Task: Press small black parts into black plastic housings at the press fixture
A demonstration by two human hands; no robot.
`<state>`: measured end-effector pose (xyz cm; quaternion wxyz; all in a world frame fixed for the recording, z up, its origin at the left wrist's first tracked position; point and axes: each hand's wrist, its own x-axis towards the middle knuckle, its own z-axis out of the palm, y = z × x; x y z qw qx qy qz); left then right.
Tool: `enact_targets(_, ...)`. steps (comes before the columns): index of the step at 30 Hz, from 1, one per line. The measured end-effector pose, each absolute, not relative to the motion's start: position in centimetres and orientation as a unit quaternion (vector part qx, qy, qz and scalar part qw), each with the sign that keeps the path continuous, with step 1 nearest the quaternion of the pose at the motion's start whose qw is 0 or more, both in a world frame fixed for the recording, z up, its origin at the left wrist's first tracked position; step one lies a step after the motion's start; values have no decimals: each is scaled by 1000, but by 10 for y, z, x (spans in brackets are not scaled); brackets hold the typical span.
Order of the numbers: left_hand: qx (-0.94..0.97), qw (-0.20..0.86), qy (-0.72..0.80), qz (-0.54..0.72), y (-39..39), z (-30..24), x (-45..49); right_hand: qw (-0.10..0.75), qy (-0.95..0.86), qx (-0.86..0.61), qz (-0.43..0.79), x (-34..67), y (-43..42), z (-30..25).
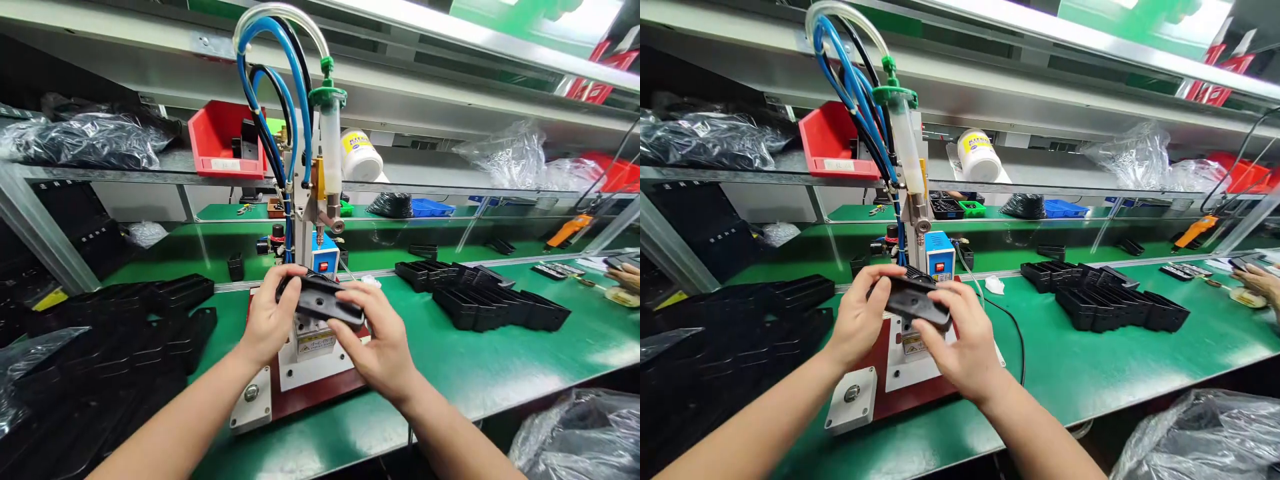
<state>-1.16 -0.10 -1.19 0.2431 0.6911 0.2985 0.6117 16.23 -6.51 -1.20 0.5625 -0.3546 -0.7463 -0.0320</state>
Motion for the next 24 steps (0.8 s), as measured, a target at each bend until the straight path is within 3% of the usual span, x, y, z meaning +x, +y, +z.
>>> enact_targets(7,702,265,278,600,63,-6,1,551,-724,-398,-118,160,-21,-8)
enact_targets(18,703,288,246,602,77,-11,4,635,-715,-286,-56,150,-8,-16)
enact_targets(24,679,319,202,630,79,-17,8,652,-699,-278,-98,145,-6,-20)
